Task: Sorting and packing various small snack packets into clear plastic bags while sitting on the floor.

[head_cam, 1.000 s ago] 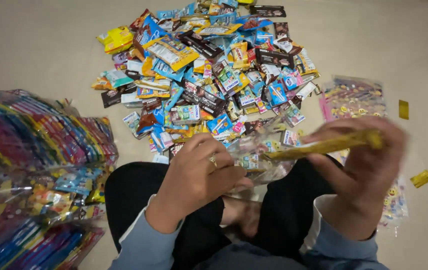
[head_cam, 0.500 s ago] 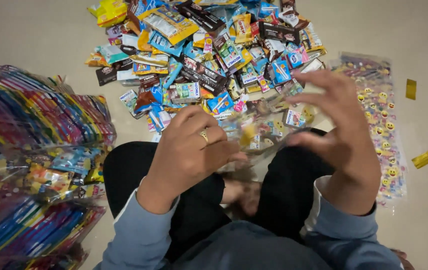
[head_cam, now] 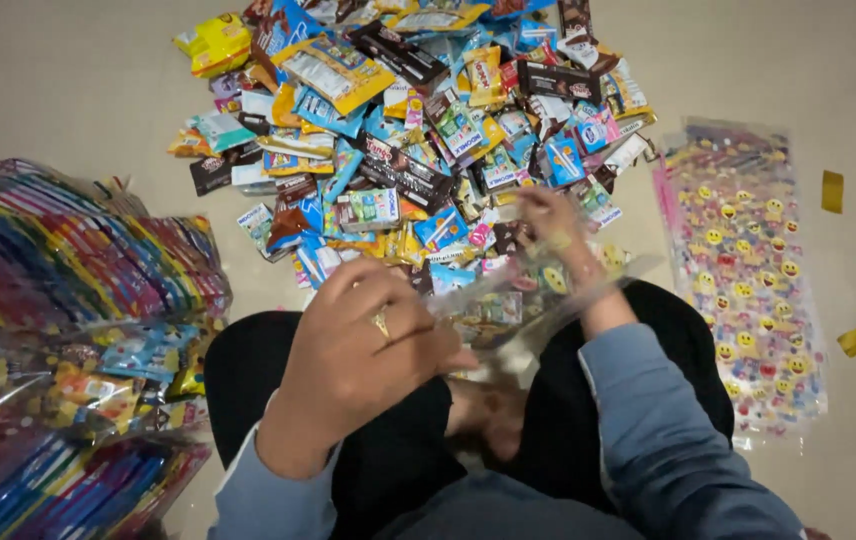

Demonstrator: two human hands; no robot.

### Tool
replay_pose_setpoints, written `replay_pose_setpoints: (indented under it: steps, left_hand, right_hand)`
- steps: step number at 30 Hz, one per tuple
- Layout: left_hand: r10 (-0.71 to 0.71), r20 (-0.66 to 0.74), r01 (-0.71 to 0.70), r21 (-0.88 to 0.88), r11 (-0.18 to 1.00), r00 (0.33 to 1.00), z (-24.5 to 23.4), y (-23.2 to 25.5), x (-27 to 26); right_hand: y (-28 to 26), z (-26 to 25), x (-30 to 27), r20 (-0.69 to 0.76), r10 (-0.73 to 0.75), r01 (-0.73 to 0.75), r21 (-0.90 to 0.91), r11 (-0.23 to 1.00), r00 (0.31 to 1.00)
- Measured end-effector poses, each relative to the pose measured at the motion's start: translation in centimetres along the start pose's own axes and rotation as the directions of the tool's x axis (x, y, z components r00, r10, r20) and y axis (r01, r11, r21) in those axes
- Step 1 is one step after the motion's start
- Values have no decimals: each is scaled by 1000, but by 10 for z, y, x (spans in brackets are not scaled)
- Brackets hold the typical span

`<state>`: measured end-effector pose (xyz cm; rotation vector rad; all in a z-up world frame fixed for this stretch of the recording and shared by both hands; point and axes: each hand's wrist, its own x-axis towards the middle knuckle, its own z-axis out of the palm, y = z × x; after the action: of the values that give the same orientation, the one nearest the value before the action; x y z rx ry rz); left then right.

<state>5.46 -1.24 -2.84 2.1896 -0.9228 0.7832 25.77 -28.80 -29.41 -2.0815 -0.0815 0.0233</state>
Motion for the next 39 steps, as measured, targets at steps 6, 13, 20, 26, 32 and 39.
replay_pose_setpoints:
  steps: [6,13,20,26,32,39]
  left_hand:
    - [-14,3,14,-1,1000,1000,5,-8,5]
    - [-41,8,41,-15,999,999,7,-12,3]
    - [24,-19,-24,11,1000,1000,5,-7,4]
    - [40,27,-40,-13,999,999,6,-4,-5]
    - [-15,87,20,-52,998,996,5,7,-2]
    - [34,103,-34,-1,999,994,5,14,-4]
  right_hand:
    - [82,77,33,308,-38,156,-369,916,951]
    - [80,82,24,223,-232,298,-336,894,947]
    - [-41,8,21,-87,165,-170,-55,984,982]
    - [-145,-112,-51,-286,-288,376,325,868,914]
    - [-163,-143,-147,-498,-500,616,90,782,708]
    - [-193,-125,-149,-94,-704,703,233,672,704]
